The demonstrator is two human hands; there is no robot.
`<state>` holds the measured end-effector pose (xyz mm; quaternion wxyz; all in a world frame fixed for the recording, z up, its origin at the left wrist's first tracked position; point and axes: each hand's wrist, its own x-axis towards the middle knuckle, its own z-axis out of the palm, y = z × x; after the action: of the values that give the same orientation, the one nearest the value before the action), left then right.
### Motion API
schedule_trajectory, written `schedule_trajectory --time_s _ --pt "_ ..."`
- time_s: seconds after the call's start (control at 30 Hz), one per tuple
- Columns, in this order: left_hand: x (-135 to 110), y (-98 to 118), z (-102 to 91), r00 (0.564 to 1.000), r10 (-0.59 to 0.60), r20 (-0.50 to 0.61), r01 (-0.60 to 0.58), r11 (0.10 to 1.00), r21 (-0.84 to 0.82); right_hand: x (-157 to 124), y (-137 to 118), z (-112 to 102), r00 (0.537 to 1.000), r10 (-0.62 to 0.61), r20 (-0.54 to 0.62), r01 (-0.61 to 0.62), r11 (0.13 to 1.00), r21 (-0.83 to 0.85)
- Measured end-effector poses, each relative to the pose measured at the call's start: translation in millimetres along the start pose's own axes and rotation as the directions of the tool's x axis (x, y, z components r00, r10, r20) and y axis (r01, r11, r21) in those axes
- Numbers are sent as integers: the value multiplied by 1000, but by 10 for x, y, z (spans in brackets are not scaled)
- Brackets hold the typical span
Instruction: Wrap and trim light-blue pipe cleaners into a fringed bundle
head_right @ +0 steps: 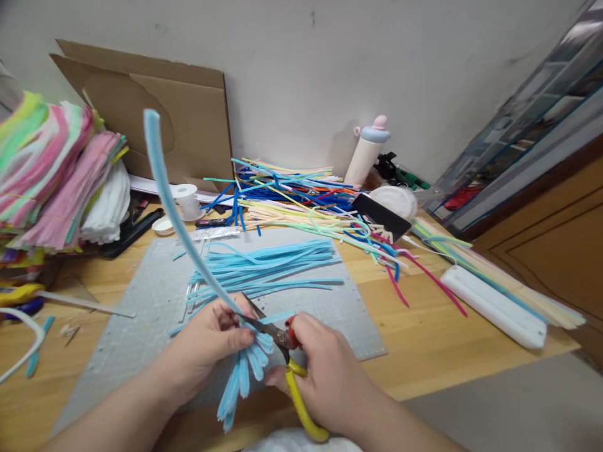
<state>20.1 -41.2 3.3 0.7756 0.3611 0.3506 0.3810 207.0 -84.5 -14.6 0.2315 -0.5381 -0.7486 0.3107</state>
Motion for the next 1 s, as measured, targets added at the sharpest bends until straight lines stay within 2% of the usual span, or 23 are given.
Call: schedule_trajectory --time_s 0.23,0.6,1.0 --pt "13 -12 -8 999 3 -34 -3 1000 1 13 27 30 998 47 52 -47 999 12" --pt "33 -28 -16 997 9 -73 -7 1000 22 27 -23 2 996 76 47 -70 991 -118" --pt "20 -19 -11 995 15 -95 -10 999 54 31 -8 24 998 50 33 -48 997 -62"
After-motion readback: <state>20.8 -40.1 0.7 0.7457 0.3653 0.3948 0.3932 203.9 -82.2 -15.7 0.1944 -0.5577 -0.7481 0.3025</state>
